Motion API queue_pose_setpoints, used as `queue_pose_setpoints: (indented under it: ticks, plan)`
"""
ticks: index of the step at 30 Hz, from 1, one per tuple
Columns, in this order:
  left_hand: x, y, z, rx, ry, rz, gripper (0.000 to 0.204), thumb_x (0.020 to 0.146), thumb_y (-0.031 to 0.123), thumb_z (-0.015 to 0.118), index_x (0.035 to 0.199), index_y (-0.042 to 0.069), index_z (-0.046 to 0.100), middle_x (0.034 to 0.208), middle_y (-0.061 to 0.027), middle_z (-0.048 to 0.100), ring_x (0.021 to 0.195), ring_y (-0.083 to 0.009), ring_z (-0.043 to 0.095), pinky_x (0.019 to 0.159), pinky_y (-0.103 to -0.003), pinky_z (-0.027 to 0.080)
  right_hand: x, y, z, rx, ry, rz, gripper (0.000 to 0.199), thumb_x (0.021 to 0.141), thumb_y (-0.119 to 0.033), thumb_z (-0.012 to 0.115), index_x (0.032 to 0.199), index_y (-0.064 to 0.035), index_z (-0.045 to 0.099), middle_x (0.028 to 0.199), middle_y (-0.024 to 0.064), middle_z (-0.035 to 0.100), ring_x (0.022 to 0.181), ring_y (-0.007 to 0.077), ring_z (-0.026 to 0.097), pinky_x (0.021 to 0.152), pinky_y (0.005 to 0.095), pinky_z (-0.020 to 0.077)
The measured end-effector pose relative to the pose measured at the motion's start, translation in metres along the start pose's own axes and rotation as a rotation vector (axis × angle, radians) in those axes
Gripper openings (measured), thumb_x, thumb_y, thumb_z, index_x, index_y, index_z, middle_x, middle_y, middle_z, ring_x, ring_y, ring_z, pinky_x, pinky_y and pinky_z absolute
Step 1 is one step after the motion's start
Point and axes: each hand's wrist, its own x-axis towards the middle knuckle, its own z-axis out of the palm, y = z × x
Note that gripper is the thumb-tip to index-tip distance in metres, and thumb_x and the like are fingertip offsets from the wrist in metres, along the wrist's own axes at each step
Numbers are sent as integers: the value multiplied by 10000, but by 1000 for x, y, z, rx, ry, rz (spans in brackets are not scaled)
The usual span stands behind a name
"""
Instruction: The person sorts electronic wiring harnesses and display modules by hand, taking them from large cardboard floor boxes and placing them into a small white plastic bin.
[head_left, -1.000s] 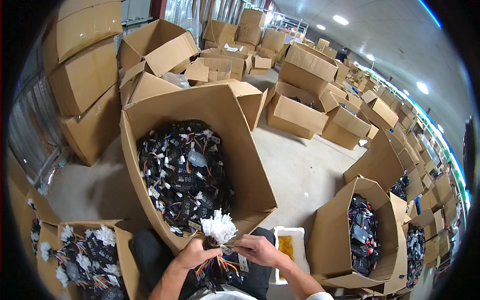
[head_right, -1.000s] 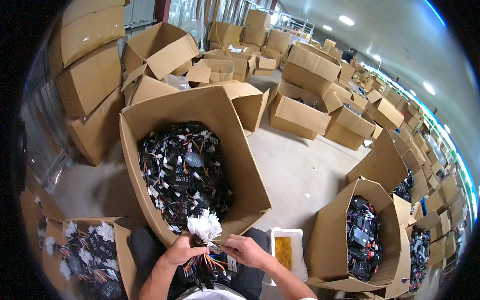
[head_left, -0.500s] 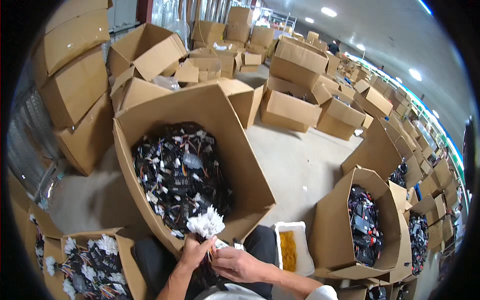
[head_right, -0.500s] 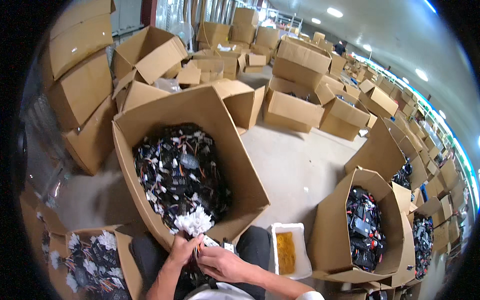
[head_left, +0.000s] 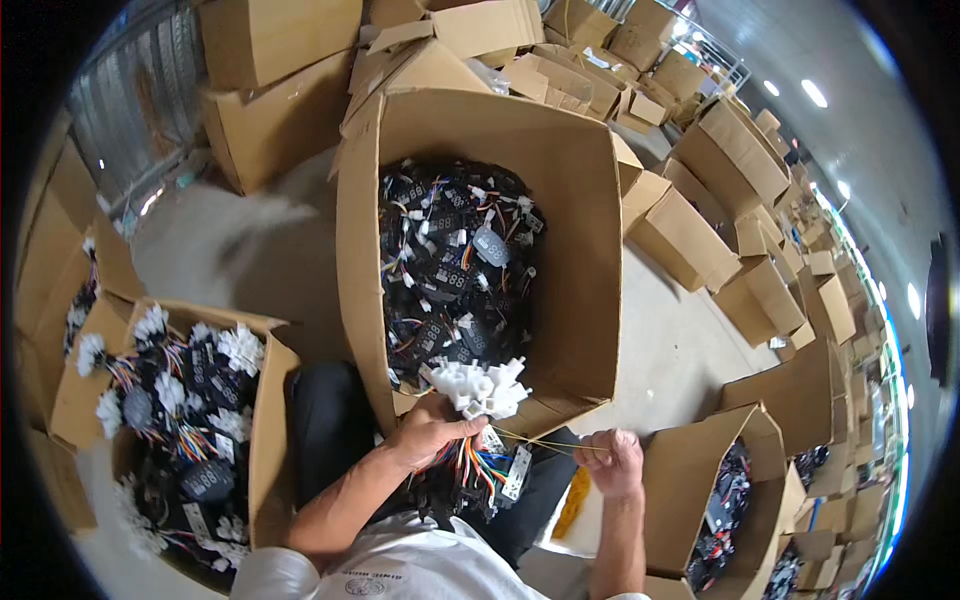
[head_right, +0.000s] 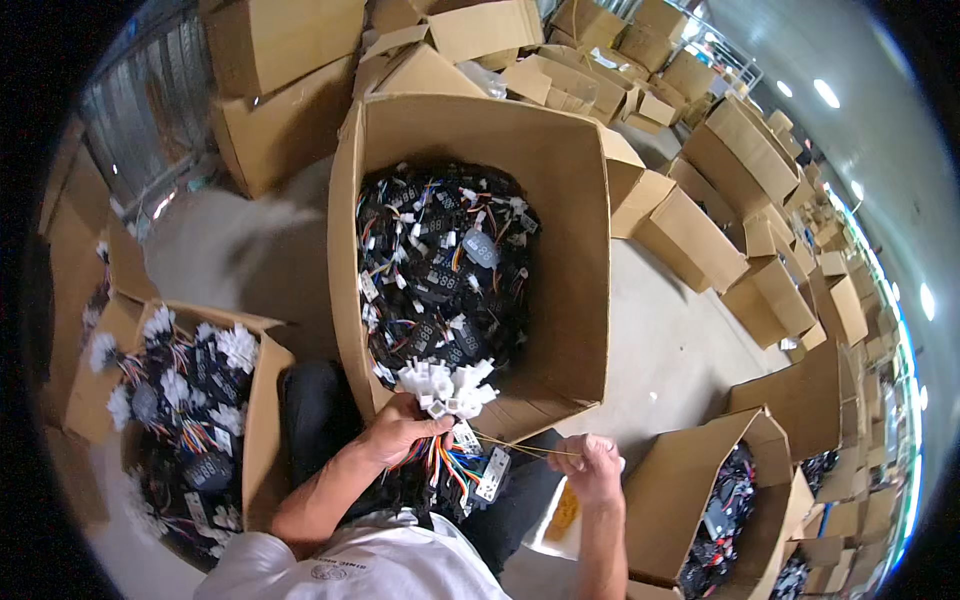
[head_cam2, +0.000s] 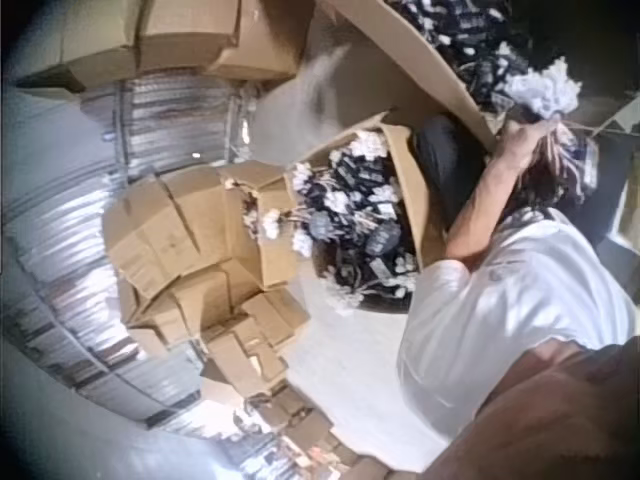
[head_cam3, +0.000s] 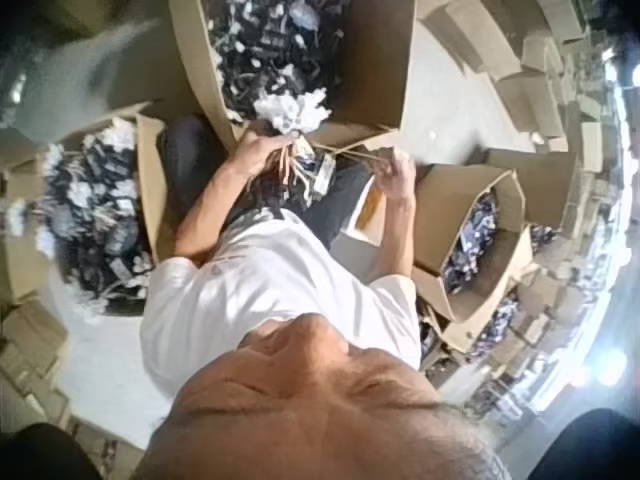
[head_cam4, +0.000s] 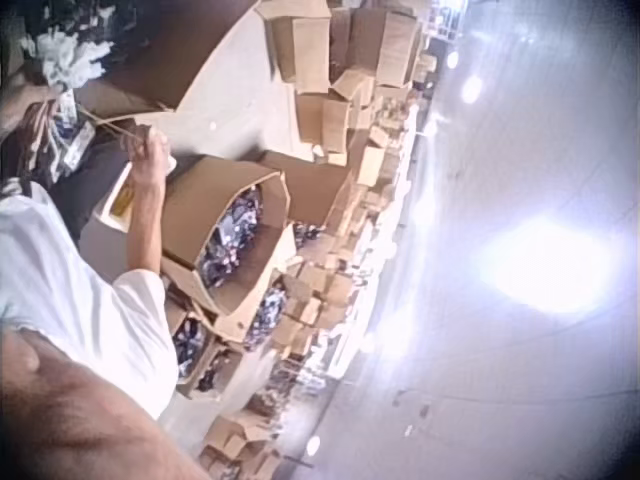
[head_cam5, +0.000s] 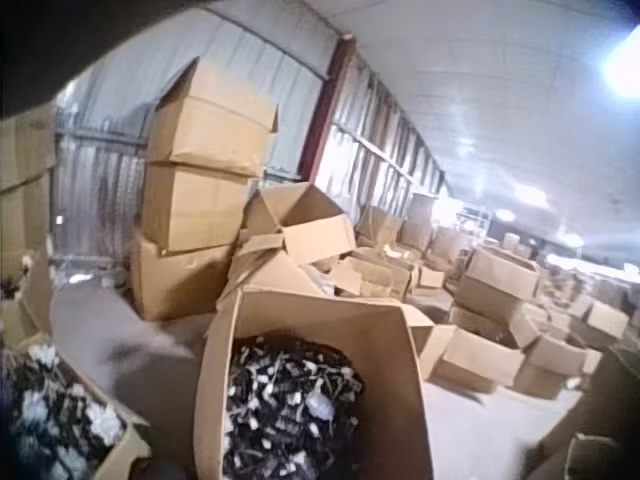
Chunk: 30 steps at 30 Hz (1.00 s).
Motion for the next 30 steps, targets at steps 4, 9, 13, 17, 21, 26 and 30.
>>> queue_pose_setpoints:
  ticks: [4,9,13,17,21,26,30]
  plan:
    - [-7,-5,-9,-96,120,30,215,898,30,714,1094,4,630,906,-53,669,718,-167,658,650,-312,535,8,23,57,662,89,-76,372,947,-449,617,926,-81,665,759,20,570,782,193,563,997,487,447]
    - [-8,-8,-5,18,43,54,182,890,42,725,1050,5,648,911,-49,677,768,-148,659,710,-298,535,20,41,80,837,216,-53,720,958,-565,570,1410,-8,508,1093,97,668,947,214,630,1075,494,444]
    - [-17,-9,3,234,42,218,162,894,42,718,1047,15,673,999,-72,693,843,-166,676,768,-318,550,29,49,79,841,88,158,995,894,-739,506,1539,-15,283,994,135,662,753,187,650,688,347,616]
    - [-22,-10,3,740,30,276,324,846,40,726,1163,51,659,1115,-109,691,1082,-287,653,985,-403,491,38,31,71,506,-49,222,1122,827,-863,417,1532,-1,284,762,110,652,502,182,576,543,344,539]
    - [-12,-14,4,1045,-65,662,285,743,47,690,1015,77,608,985,-79,619,898,-300,614,783,-406,459,43,-5,45,254,-222,275,1264,759,-923,380,1561,30,159,775,171,686,528,243,654,619,375,592]
    - [-9,-14,13,1348,-81,655,308,755,53,678,1050,101,602,971,-67,592,918,-267,623,811,-405,442,39,-56,75,-408,-441,482,1273,752,-770,656,1584,-3,73,915,190,707,787,284,720,780,413,588]
    - [3,-24,21,1522,-81,544,307,760,101,704,1057,83,630,936,-81,632,888,-280,659,810,-403,451,31,-61,115,-1024,-778,344,1006,882,-478,737,1561,24,190,832,119,728,726,292,700,690,362,545]
